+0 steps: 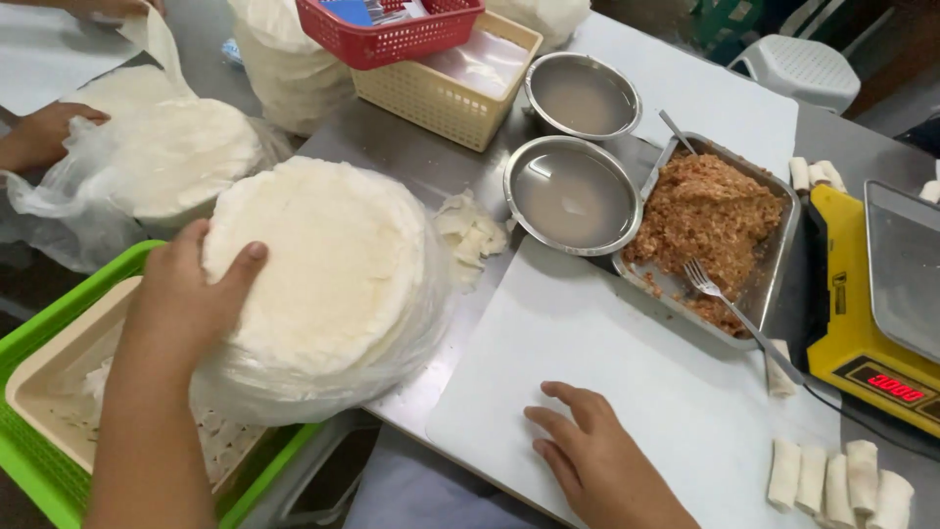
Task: Peeling spring roll wrappers, adding meat filling with a fork, rolling them into shape, and weighing the finished products.
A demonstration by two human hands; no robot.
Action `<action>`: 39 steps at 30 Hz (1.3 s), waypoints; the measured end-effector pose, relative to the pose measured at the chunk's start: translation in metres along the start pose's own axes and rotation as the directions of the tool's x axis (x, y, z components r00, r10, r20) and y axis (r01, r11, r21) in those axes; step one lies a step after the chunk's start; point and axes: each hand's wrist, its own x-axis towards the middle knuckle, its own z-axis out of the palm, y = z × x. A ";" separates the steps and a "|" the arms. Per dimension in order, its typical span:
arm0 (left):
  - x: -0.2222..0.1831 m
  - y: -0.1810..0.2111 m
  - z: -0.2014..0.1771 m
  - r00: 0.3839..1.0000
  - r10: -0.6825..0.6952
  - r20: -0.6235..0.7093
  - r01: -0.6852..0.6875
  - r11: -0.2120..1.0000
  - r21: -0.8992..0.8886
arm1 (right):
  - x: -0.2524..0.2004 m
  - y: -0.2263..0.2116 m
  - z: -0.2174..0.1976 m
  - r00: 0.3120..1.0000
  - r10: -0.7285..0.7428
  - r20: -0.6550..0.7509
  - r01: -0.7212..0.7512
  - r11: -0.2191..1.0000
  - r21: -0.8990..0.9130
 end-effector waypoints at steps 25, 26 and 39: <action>-0.053 0.038 -0.031 0.819 0.353 -0.452 -0.498 0.828 -0.258 | -0.021 -0.019 0.020 0.989 0.097 0.110 -0.125 0.948 0.292; -0.069 0.048 -0.032 0.798 0.349 -0.491 -0.543 0.770 -0.335 | -0.020 -0.024 0.014 0.970 0.189 0.154 -0.236 0.885 0.401; -0.165 0.090 0.185 0.869 0.282 0.406 0.016 0.805 -0.593 | -0.081 0.044 -0.025 0.477 0.852 -0.215 -0.630 0.503 0.592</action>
